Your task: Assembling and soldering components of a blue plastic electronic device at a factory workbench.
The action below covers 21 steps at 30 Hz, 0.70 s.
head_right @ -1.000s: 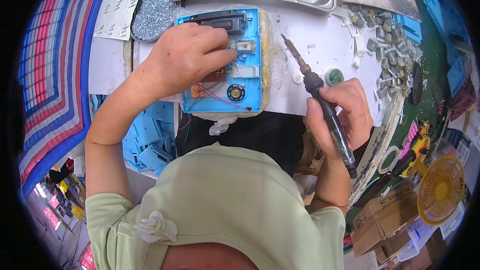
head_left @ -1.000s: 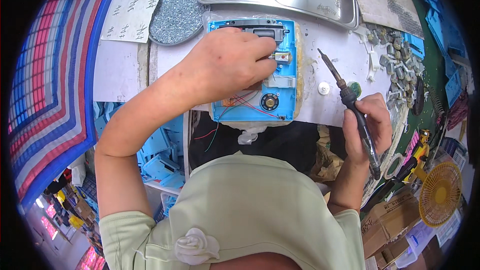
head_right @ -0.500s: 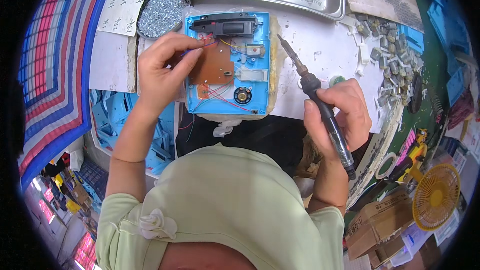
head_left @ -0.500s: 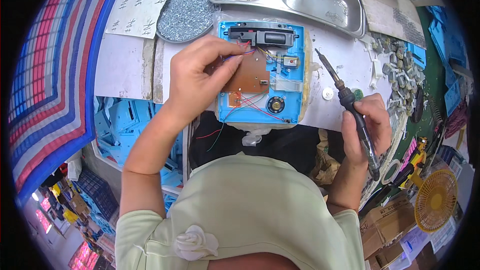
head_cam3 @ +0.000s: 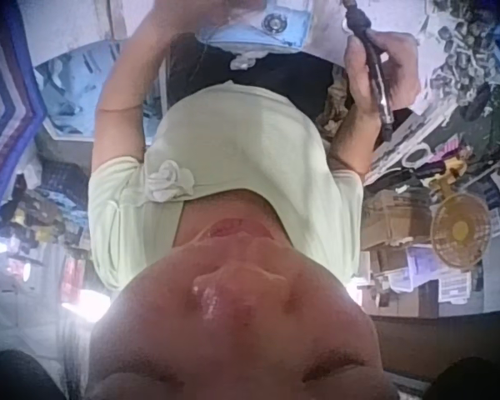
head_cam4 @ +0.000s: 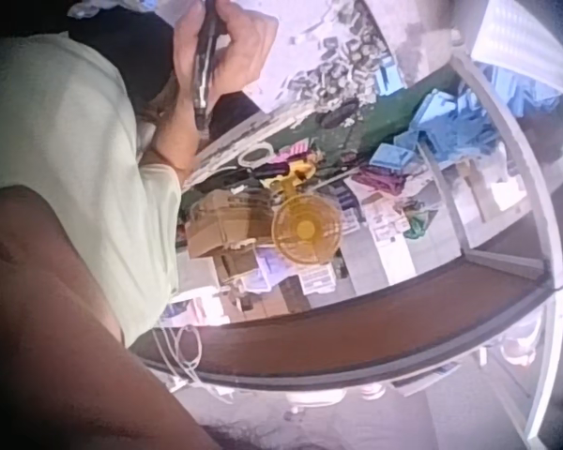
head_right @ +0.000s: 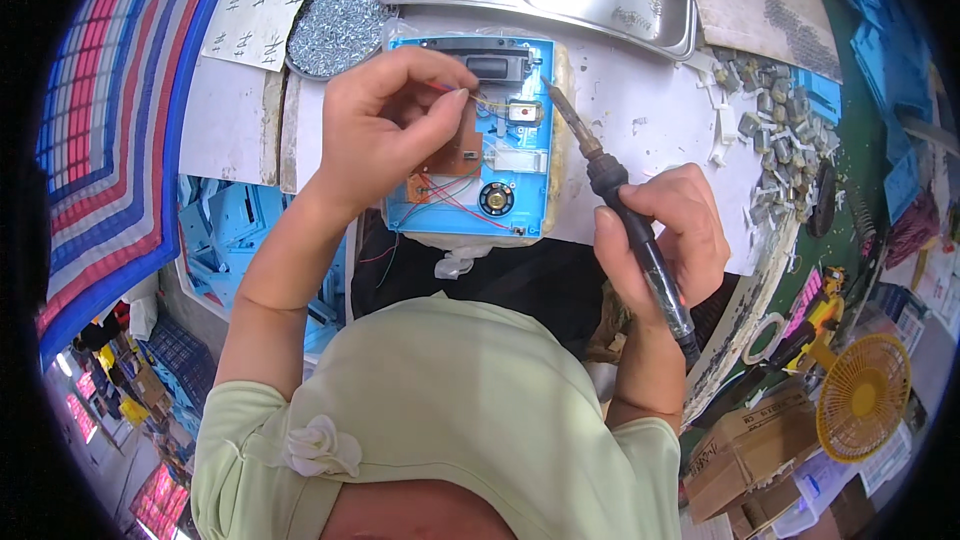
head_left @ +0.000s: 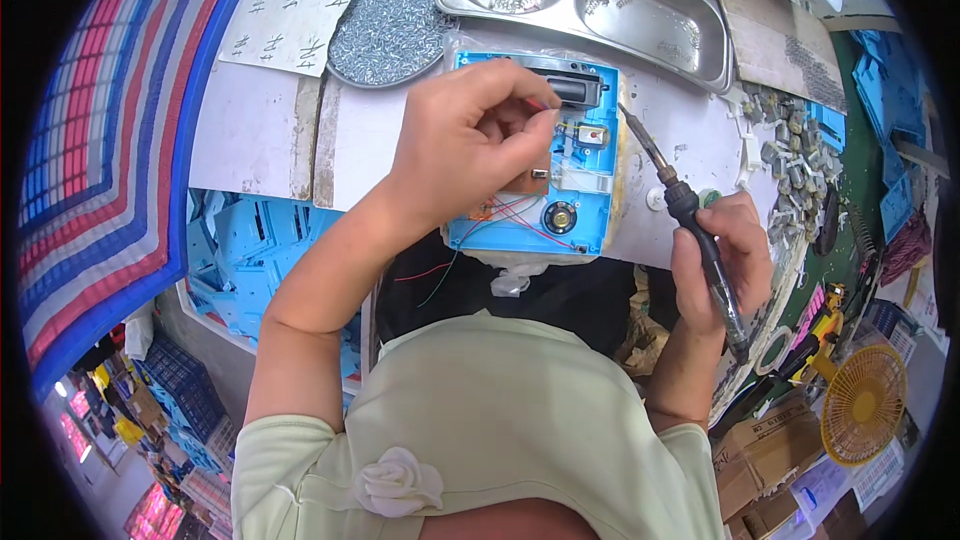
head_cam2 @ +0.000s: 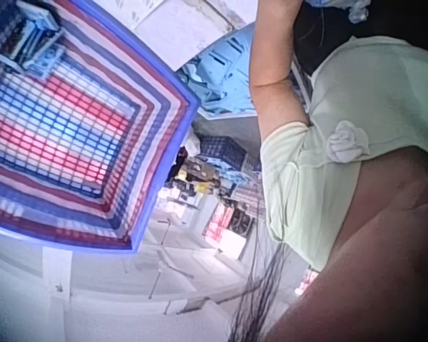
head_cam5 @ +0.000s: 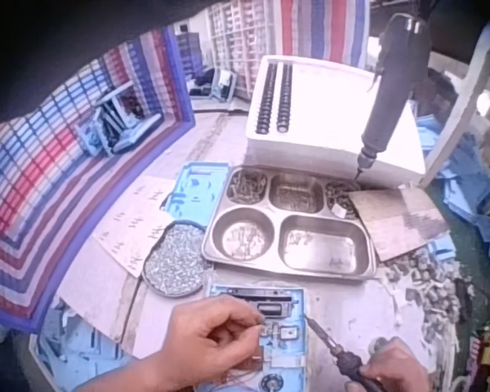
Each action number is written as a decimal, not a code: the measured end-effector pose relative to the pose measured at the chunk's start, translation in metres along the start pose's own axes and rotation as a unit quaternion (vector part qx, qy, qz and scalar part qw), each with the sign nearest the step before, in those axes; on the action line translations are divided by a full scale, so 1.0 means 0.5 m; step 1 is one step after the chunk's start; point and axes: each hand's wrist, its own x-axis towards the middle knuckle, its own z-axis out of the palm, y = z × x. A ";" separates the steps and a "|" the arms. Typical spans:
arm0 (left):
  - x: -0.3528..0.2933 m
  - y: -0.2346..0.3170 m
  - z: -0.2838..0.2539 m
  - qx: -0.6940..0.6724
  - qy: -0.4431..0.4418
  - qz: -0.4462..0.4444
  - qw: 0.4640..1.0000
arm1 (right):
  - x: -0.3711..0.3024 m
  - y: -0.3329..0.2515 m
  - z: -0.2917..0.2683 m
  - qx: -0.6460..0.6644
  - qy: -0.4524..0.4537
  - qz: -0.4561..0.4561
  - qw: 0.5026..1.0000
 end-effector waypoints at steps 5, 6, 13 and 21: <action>-0.006 0.009 0.010 -0.129 0.006 -0.134 0.983 | 0.000 -0.024 0.027 0.107 0.063 0.204 0.971; -0.007 0.012 0.010 -0.143 0.008 -0.151 0.978 | 0.019 -0.026 0.036 0.127 0.025 0.217 0.967; -0.009 0.014 0.005 -0.099 -0.013 -0.141 0.985 | 0.110 0.003 0.143 0.184 -0.063 0.167 0.967; -0.011 0.007 -0.004 0.033 -0.014 -0.072 0.997 | 0.106 0.020 0.167 0.131 -0.068 0.113 0.983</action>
